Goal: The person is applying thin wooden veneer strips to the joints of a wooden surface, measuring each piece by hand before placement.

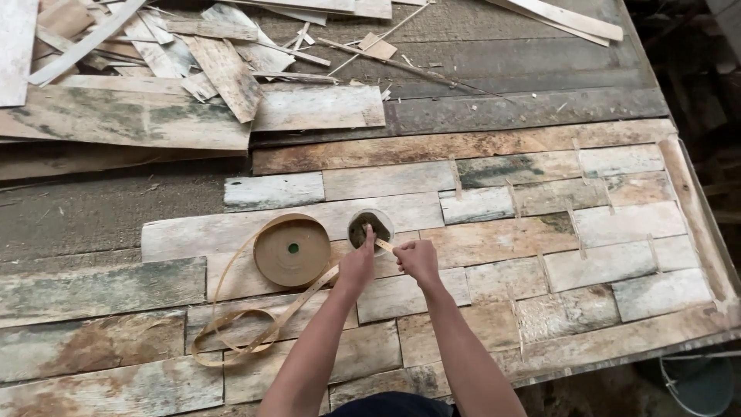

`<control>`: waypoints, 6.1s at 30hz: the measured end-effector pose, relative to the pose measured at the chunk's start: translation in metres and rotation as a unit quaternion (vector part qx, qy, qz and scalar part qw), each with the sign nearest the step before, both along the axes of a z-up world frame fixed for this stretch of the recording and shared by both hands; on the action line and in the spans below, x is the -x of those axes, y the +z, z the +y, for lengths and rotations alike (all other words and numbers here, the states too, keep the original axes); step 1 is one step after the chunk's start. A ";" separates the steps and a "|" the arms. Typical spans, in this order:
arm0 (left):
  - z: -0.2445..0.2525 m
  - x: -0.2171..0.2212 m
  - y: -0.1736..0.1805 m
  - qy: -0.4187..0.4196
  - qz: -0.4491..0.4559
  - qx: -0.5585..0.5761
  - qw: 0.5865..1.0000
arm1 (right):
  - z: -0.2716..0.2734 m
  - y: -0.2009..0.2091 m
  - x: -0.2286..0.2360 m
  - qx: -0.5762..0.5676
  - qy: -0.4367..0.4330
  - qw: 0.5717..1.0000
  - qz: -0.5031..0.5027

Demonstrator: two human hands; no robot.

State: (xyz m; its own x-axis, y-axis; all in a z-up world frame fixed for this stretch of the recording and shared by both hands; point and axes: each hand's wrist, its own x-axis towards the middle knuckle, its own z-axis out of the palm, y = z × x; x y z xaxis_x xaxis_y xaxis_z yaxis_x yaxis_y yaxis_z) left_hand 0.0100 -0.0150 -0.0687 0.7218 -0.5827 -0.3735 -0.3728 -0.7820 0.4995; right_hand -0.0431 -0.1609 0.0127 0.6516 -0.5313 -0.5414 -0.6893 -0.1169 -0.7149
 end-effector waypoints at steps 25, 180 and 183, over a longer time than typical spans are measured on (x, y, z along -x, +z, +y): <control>-0.124 0.087 0.004 0.333 0.492 0.343 0.728 | -0.071 0.055 0.183 -0.144 -0.211 0.954 -0.157; -0.150 0.258 -0.067 -0.063 -0.433 0.130 0.890 | -0.226 -0.136 0.205 0.533 0.519 0.617 -0.258; -0.151 0.256 -0.073 -0.061 -0.430 0.136 0.890 | -0.223 -0.138 0.190 0.535 0.503 0.628 -0.258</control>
State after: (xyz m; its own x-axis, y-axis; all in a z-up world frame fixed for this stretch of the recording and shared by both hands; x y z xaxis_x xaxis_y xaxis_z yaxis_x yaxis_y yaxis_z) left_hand -0.2455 -0.1657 -0.1420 0.5980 -0.6600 0.4547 -0.7825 -0.6036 0.1531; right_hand -0.2333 -0.3835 -0.1250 0.8911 0.4098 0.1947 0.4092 -0.9113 0.0453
